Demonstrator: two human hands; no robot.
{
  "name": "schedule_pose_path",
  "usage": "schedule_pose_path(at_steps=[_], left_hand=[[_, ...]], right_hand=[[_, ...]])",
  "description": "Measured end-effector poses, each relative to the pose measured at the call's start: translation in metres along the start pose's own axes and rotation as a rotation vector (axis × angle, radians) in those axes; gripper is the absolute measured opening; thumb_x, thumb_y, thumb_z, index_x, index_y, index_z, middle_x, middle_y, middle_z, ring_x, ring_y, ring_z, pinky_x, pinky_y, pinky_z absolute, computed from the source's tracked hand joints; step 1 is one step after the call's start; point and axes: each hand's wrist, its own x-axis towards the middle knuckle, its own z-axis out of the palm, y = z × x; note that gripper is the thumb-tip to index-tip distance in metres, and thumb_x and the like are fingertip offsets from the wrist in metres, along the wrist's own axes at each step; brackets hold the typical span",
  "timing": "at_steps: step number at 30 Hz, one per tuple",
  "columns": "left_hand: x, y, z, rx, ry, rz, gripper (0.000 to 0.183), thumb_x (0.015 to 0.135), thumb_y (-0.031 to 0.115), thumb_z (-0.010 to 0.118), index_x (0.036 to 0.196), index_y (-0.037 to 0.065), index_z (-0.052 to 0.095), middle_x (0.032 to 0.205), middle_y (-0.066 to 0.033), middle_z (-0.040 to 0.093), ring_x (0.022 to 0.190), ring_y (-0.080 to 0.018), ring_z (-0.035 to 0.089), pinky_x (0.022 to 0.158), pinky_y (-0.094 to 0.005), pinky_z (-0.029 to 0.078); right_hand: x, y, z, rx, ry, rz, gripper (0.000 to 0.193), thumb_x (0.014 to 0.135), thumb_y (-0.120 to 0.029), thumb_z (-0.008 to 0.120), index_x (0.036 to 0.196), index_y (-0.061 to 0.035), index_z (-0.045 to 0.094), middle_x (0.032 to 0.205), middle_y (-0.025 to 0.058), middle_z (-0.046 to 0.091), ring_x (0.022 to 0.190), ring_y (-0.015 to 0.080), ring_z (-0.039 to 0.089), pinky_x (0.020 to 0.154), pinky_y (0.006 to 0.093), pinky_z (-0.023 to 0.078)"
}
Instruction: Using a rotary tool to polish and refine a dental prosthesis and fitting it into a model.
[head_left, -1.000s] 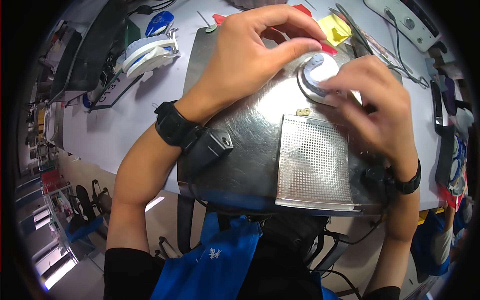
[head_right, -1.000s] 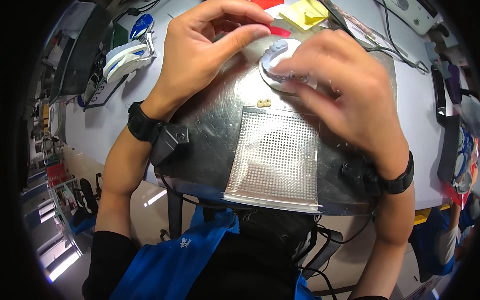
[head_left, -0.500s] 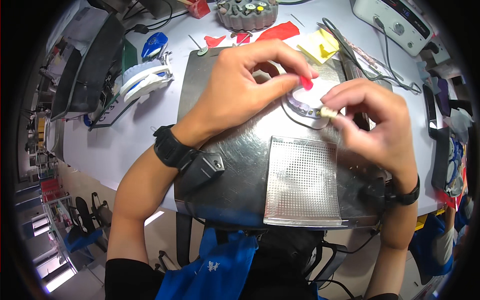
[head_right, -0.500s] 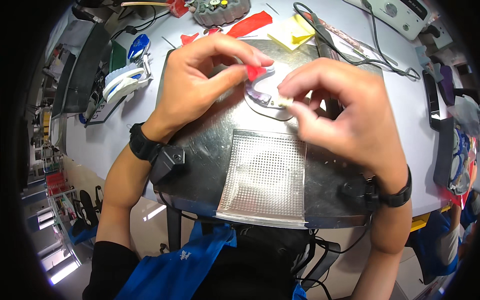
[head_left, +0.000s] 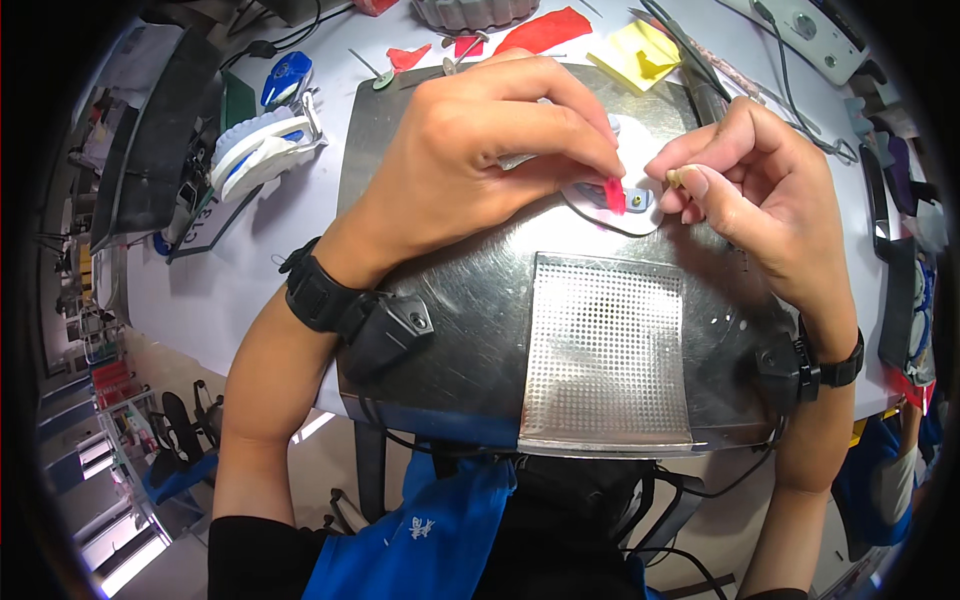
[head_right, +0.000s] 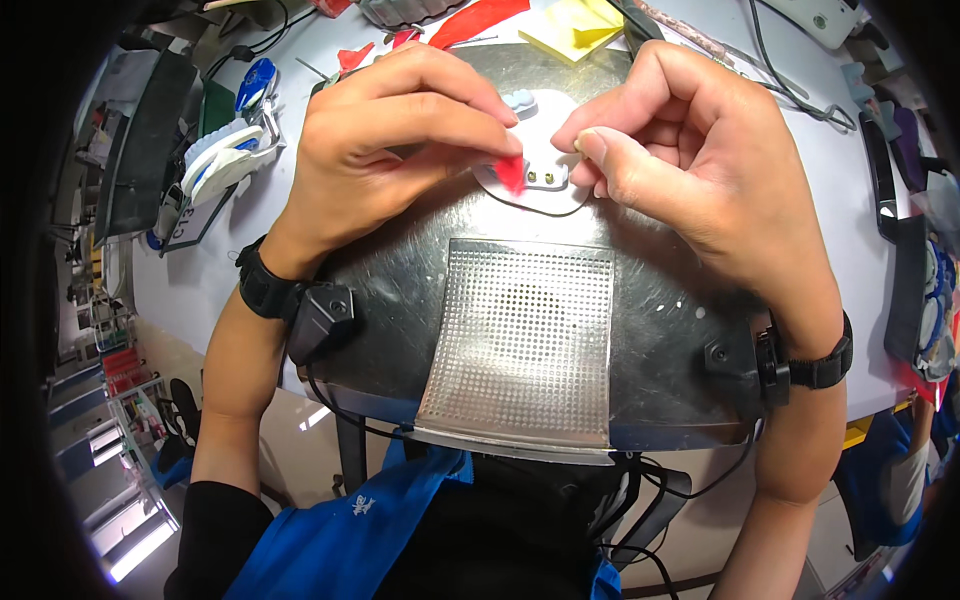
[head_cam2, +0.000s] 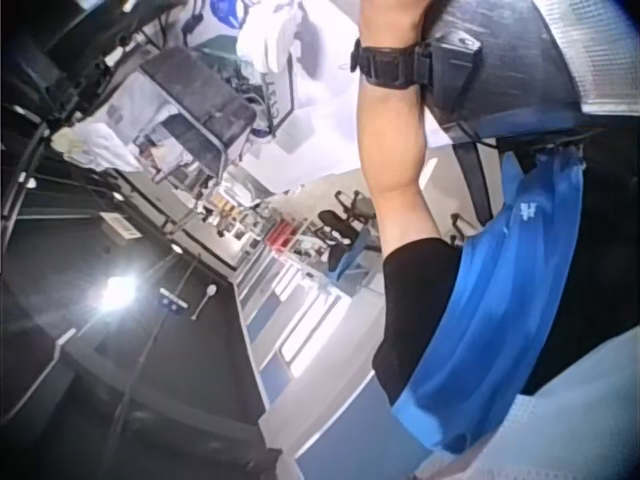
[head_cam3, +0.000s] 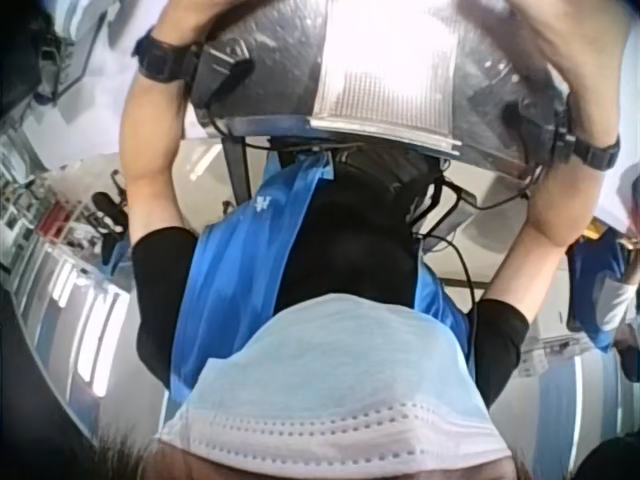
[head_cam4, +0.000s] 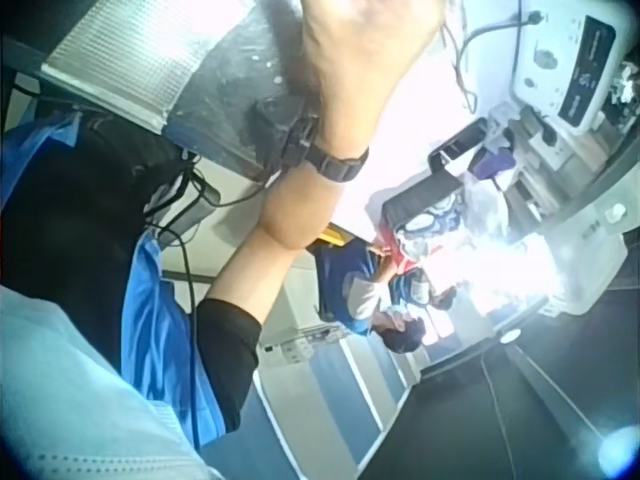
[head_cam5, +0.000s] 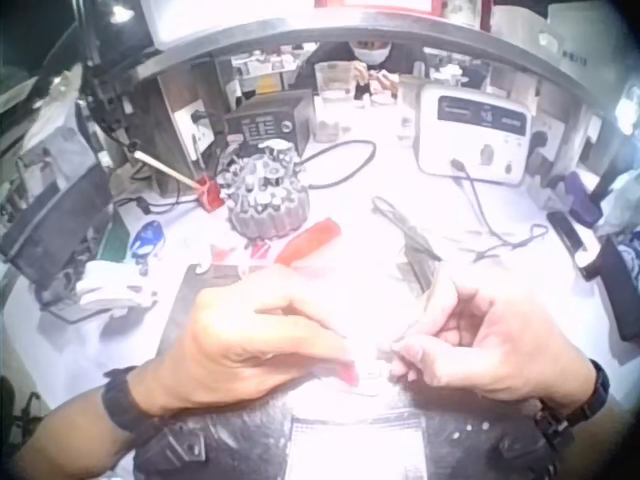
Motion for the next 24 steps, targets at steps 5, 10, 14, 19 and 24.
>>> schedule_pose_path(at_steps=[5, 10, 14, 19, 24], left_hand=[[-0.002, -0.003, 0.000, 0.084, 0.020, 0.043, 0.024, 0.075, -0.002, 0.083, 0.097, 0.008, 0.080, 0.091, -0.0055, 0.074, 0.084, -0.0198, 0.070, 0.072, -0.0299, 0.054], [0.001, 0.000, -0.002, 0.084, 0.023, 0.001, 0.023, 0.075, 0.005, 0.084, 0.097, 0.007, 0.079, 0.090, -0.0053, 0.072, 0.083, -0.0210, 0.068, 0.075, -0.0312, 0.052], [0.002, 0.017, 0.012, 0.155, 0.060, -0.109, 0.025, 0.074, 0.012, 0.087, 0.097, 0.008, 0.078, 0.099, -0.0053, 0.068, 0.090, -0.0208, 0.065, 0.081, -0.0335, 0.051], [-0.002, 0.033, 0.017, 0.096, 0.052, -0.248, 0.016, 0.079, 0.006, 0.083, 0.094, 0.008, 0.078, 0.101, -0.0059, 0.068, 0.098, -0.0209, 0.065, 0.085, -0.0322, 0.051], [0.000, 0.033, 0.014, -0.064, 0.115, -0.344, 0.009, 0.088, 0.003, 0.075, 0.097, 0.001, 0.075, 0.099, -0.0065, 0.071, 0.098, -0.0162, 0.068, 0.087, -0.0308, 0.053]], right_hand=[[0.000, -0.006, 0.001, -0.073, -0.012, 0.067, 0.014, 0.095, -0.003, 0.070, 0.105, 0.0032, 0.063, 0.099, 0.0108, 0.072, 0.083, 0.0099, 0.068, 0.074, 0.0238, 0.055], [0.000, -0.009, 0.005, -0.178, 0.013, 0.147, 0.021, 0.093, -0.001, 0.071, 0.112, 0.0053, 0.066, 0.098, 0.0072, 0.071, 0.086, 0.0096, 0.068, 0.075, 0.0222, 0.056], [-0.001, -0.006, 0.002, -0.173, 0.037, 0.059, 0.020, 0.092, 0.000, 0.071, 0.111, 0.0051, 0.066, 0.102, 0.0075, 0.070, 0.088, 0.0097, 0.069, 0.077, 0.0223, 0.057], [0.000, -0.009, 0.005, -0.257, -0.006, 0.038, 0.019, 0.091, 0.000, 0.071, 0.109, 0.0048, 0.066, 0.102, 0.0072, 0.070, 0.090, 0.0100, 0.069, 0.080, 0.0235, 0.058], [-0.002, -0.007, 0.004, -0.340, -0.019, 0.038, 0.013, 0.090, 0.000, 0.072, 0.102, 0.0039, 0.067, 0.098, 0.0078, 0.071, 0.087, 0.0114, 0.071, 0.079, 0.0241, 0.058]])
